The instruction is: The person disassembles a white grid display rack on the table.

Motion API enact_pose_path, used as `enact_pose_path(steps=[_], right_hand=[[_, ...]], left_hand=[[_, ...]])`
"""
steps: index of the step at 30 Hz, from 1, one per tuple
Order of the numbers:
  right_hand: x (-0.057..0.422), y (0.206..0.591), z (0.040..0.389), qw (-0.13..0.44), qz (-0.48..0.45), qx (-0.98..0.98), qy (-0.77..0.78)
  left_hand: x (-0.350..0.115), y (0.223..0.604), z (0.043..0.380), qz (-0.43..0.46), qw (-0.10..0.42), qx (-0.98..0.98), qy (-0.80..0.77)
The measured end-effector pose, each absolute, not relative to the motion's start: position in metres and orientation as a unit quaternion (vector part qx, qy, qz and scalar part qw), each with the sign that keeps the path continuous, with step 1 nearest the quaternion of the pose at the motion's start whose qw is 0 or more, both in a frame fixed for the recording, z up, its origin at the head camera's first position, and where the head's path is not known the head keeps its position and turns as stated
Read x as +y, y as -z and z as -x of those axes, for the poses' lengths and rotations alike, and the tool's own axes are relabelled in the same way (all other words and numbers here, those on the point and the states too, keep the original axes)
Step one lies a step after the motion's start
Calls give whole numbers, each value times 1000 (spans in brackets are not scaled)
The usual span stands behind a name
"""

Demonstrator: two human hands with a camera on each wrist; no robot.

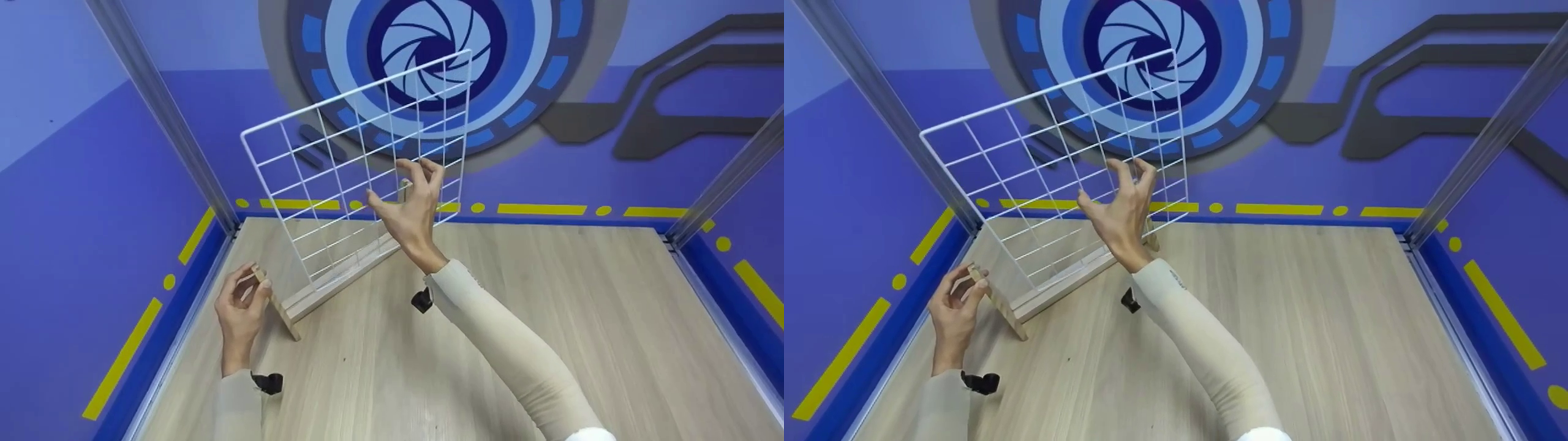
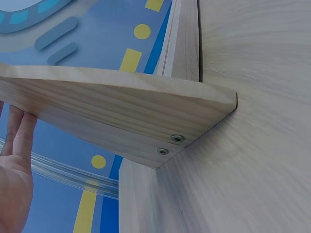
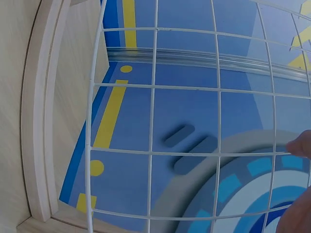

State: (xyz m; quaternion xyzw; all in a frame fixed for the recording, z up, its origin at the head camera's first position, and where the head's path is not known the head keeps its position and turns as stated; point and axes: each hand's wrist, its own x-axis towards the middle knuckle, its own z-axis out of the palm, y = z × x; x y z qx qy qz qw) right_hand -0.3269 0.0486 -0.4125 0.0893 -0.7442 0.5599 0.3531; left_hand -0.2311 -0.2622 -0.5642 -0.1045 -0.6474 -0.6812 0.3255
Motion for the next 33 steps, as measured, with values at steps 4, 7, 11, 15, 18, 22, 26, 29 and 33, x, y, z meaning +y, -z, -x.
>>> enact_pose_path(steps=[4, 7, 11, 15, 18, 22, 26, 29, 33], right_hand=[[53, 416, 325, 349, -79, -751, -555], [57, 418, 323, 349, -78, -751, -555], [64, 421, 321, 352, -75, -754, -550], [73, 423, 319, 354, -59, -760, -541], [80, 424, 318, 356, -52, -763, -537], [89, 426, 317, 359, -48, -762, -536], [98, 429, 318, 364, -36, -763, -533], [104, 430, 319, 368, -23, -764, -529], [111, 432, 319, 372, -12, -762, -530]], left_hand=[[-264, 565, 230, 100, 325, -644, 685], [-263, 565, 230, 108, 325, -632, 695], [-262, 565, 231, 113, 326, -628, 697], [-261, 565, 232, 114, 325, -637, 690], [-261, 565, 232, 118, 327, -640, 685], [-261, 566, 233, 122, 328, -640, 684], [-261, 567, 233, 121, 323, -638, 688], [-262, 566, 233, 113, 322, -640, 688], [-263, 566, 231, 107, 322, -645, 684]])
